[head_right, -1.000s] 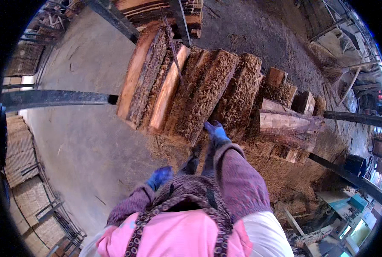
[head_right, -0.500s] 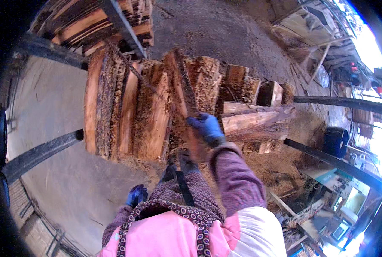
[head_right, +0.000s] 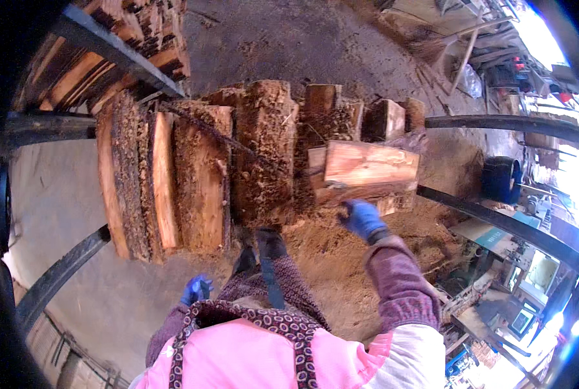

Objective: The person picks up logs, places them onto a conveyor belt for a sawing machine, and then stacks the cut wood pieces by hand into a pile.

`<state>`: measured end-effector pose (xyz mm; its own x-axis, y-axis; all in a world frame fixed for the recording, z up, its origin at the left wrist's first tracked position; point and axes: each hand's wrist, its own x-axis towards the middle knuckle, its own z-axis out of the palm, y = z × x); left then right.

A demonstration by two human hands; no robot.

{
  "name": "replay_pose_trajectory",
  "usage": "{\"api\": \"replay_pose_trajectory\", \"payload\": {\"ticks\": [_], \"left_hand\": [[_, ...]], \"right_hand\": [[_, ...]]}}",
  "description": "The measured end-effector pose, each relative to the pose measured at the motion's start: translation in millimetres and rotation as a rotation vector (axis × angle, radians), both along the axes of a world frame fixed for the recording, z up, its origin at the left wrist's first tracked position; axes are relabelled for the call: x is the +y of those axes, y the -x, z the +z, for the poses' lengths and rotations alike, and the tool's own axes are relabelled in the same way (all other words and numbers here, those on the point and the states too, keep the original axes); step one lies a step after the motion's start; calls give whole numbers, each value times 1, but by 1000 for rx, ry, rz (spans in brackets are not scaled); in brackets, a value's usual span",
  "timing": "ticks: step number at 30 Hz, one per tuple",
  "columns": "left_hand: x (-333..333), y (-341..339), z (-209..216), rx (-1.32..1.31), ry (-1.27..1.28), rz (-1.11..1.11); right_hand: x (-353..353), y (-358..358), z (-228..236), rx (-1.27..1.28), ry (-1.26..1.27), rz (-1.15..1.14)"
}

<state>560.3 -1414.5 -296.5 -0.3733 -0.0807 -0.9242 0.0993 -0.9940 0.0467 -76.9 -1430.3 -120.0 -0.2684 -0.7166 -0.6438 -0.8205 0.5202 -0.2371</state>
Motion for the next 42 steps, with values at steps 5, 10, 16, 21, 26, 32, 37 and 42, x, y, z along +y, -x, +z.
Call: {"api": "replay_pose_trajectory", "payload": {"ticks": [5, 10, 16, 21, 26, 32, 37, 42], "left_hand": [[-77, 59, 65, -433, 5, 125], [-52, 22, -71, 614, 121, 695], [-110, 125, -44, 173, 274, 1029], [-122, 126, -23, 161, 199, 1015], [-104, 107, -45, 77, 118, 967], [-95, 126, 51, 57, 29, 838], [-73, 180, 152, 150, 175, 622], [-52, 183, 129, 192, 13, 511]], "right_hand": [[-9, -159, -64, -746, 24, -90], [-42, -252, -130, -628, 53, 84], [-56, -271, -192, -827, 14, -398], [-73, -288, -205, -941, -101, -681], [-100, -314, -163, -859, -100, -806], [-93, -276, -169, -1116, 220, -938], [-110, -212, -110, -1272, 58, -876], [-79, -150, -38, -1088, -14, -583]]}}
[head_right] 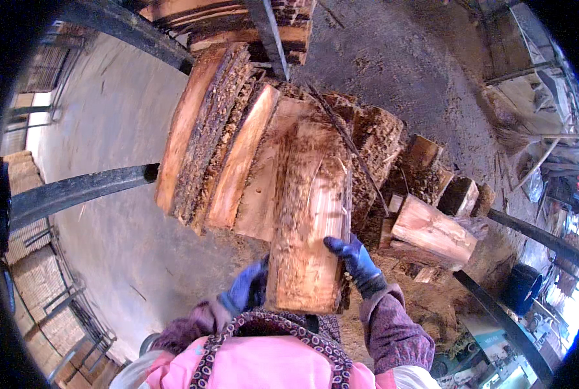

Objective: The person picks up logs, places them onto a conveyor belt for a sawing machine, and then stacks the cut wood pieces by hand into a pile.

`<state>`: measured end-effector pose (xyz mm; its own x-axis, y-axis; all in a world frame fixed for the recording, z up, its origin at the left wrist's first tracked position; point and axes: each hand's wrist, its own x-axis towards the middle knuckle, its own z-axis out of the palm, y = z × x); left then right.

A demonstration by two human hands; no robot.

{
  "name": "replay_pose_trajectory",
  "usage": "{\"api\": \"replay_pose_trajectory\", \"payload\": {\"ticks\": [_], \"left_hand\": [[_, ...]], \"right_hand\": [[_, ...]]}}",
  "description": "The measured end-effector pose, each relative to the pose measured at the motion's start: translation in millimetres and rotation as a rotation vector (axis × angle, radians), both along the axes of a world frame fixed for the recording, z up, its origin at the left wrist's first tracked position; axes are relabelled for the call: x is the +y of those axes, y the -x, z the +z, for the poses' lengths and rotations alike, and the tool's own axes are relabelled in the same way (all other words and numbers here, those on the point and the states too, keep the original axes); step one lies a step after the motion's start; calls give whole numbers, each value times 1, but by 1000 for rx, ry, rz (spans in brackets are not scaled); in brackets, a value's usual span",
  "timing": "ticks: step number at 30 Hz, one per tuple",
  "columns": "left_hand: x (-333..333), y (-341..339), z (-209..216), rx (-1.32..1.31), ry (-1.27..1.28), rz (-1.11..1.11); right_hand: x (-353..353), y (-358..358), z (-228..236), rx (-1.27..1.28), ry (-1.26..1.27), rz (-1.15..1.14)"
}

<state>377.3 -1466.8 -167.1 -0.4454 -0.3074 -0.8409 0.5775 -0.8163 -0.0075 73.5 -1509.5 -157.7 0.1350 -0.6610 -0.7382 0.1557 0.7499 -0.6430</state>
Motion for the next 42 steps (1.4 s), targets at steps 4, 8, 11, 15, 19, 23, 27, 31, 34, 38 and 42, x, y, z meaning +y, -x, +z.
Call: {"api": "replay_pose_trajectory", "payload": {"ticks": [4, 8, 11, 15, 19, 23, 27, 31, 34, 38, 42], "left_hand": [[-57, 43, -30, 18, 47, -64], [-66, 83, -37, 112, 158, -301], [-55, 80, -41, 232, 289, -396], [-19, 75, -31, 54, 921, -580], [55, 89, 129, 174, 813, -755], [133, 115, 143, 404, 1315, -1068], [254, 178, 194, 513, 1242, -1219], [345, 226, 175, 653, 1356, -1275], [440, 269, 174, 730, 1620, -1291], [547, 336, 241, 941, 1836, -1601], [600, 396, 284, 1239, 1837, -1313]], "right_hand": [[41, -14, 42, 5, -61, -109], [74, -29, 74, 225, 71, -172], [115, -35, 94, 283, 245, -281], [203, -78, 170, 683, 423, -333], [308, -103, 206, 225, 485, -878], [424, -108, 187, 404, 396, -1021], [526, -137, 189, 540, 541, -1381], [597, -140, 178, 628, 569, -1644], [680, -126, 173, 613, 600, -1884], [810, -90, 168, 756, 486, -2112], [880, 8, 260, 682, 674, -2006]]}}
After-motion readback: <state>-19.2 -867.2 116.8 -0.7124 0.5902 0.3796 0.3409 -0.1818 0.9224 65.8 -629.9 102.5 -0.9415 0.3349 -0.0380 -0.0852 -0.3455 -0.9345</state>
